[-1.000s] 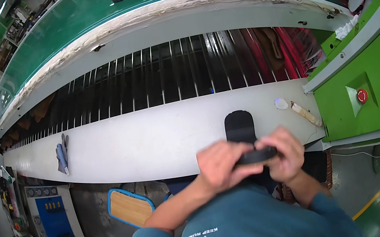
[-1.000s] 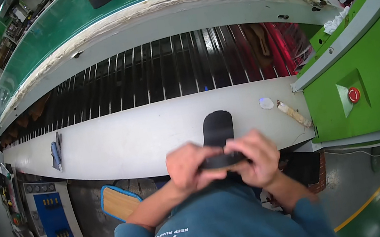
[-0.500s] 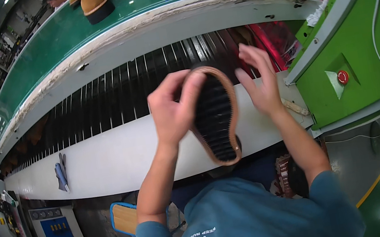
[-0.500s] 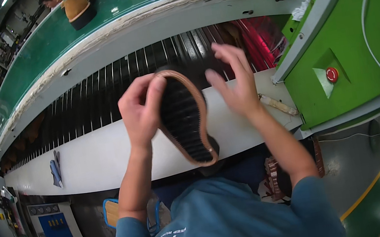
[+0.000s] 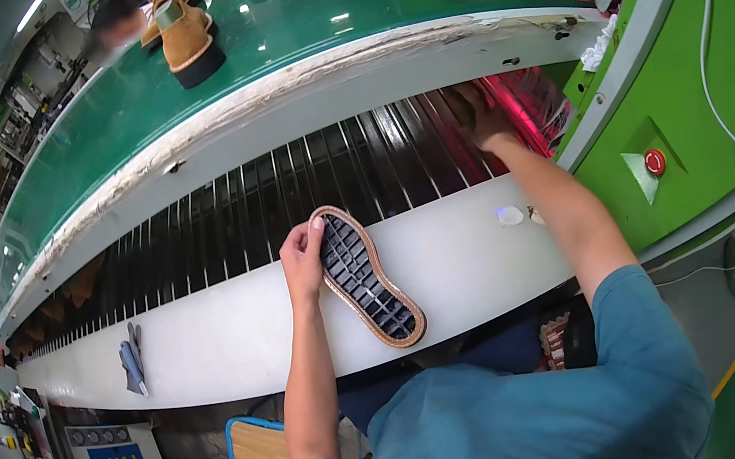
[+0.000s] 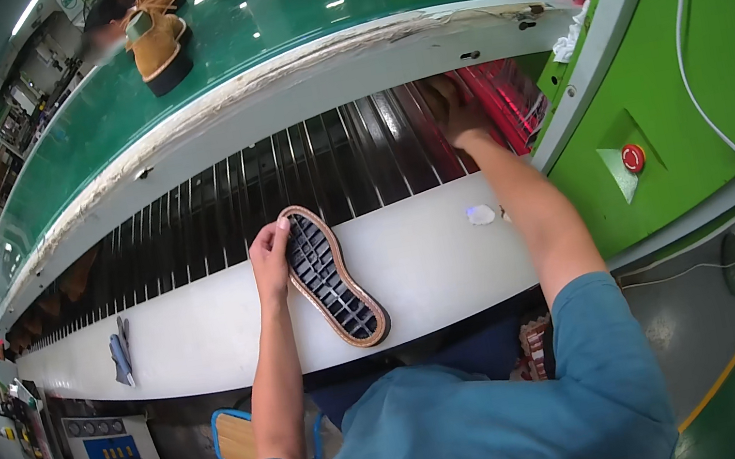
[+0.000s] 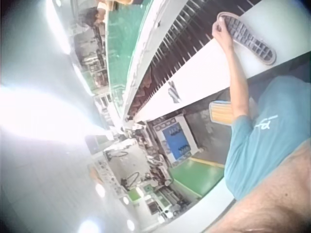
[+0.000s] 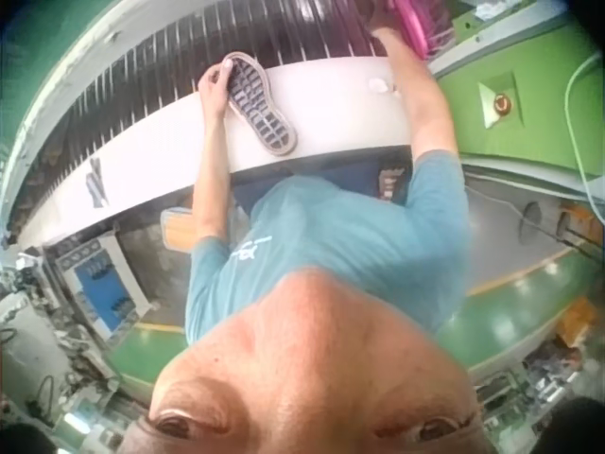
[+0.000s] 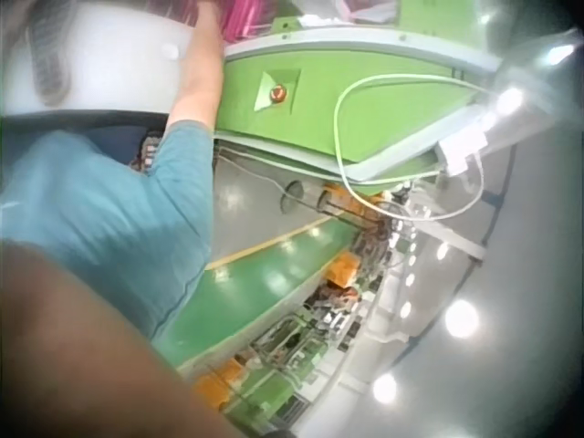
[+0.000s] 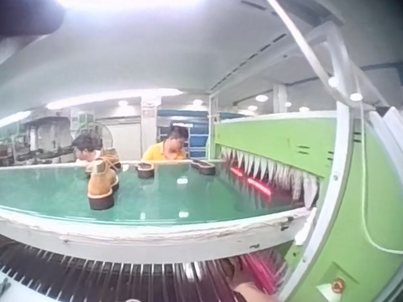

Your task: The person assembles brown suede shoes by attaching black soles to the uppers on a factory assembly line. They pick up a shoe and a sole, align them, press the sole onto the shoe, and place the finished shoe on the conveyor belt. This process is repeated for multiple shoes.

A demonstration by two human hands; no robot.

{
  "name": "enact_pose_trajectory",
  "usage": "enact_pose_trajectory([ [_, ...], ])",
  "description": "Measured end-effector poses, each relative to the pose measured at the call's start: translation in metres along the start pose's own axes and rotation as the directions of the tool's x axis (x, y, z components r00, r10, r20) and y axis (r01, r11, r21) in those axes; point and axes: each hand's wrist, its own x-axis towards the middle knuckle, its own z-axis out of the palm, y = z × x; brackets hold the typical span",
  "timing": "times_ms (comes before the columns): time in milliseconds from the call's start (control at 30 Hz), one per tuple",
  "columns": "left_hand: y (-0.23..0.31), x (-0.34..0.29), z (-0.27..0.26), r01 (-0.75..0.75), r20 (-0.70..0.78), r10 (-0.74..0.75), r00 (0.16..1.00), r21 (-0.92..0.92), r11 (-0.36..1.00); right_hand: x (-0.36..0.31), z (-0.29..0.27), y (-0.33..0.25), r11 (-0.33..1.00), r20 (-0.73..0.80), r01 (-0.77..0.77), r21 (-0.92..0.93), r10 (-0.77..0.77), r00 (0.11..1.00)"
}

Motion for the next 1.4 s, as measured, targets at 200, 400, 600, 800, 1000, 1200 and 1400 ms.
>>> enact_pose_trajectory([
  [200, -0.005, 0.013, 0.028, -0.034, 0.061, 0.039, 0.997, -0.075, 0.997, 0.042, -0.037, 0.113, 0.981, -0.355, 0.182, 0.064, -0.148, 0.923],
  [400, -0.011, 0.002, 0.004, 0.000, 0.006, 0.000, 1.000, -0.060, 0.998, -0.157, -0.068, 0.028, -0.412, 0.247, -0.421, 0.808, -0.412, 0.877],
  [600, 0.001, 0.009, 0.010, 0.083, 0.161, -0.027, 0.987, -0.350, 0.933, -0.274, -0.025, -0.024, -0.496, 0.113, -0.167, 0.852, -0.137, 0.984],
  [800, 0.093, -0.021, 0.045, -0.058, 0.202, 0.129, 0.971, -0.327, 0.943, -0.334, 0.010, -0.017, -0.082, -0.112, 0.100, 0.992, -0.152, 0.982],
  [1000, 0.145, -0.048, 0.063, -0.213, 0.258, 0.291, 0.921, -0.291, 0.933, -0.374, 0.019, -0.016, 0.097, -0.366, 0.400, 0.911, -0.253, 0.896],
  [1200, 0.146, -0.049, 0.062, -0.255, 0.270, 0.323, 0.907, -0.260, 0.931, -0.383, 0.039, -0.034, 0.136, -0.480, 0.497, 0.857, -0.135, 0.867],
  [1400, 0.138, -0.047, 0.052, -0.220, 0.251, 0.301, 0.920, -0.305, 0.927, -0.379, 0.035, -0.040, 0.138, -0.431, 0.449, 0.883, -0.138, 0.892],
])
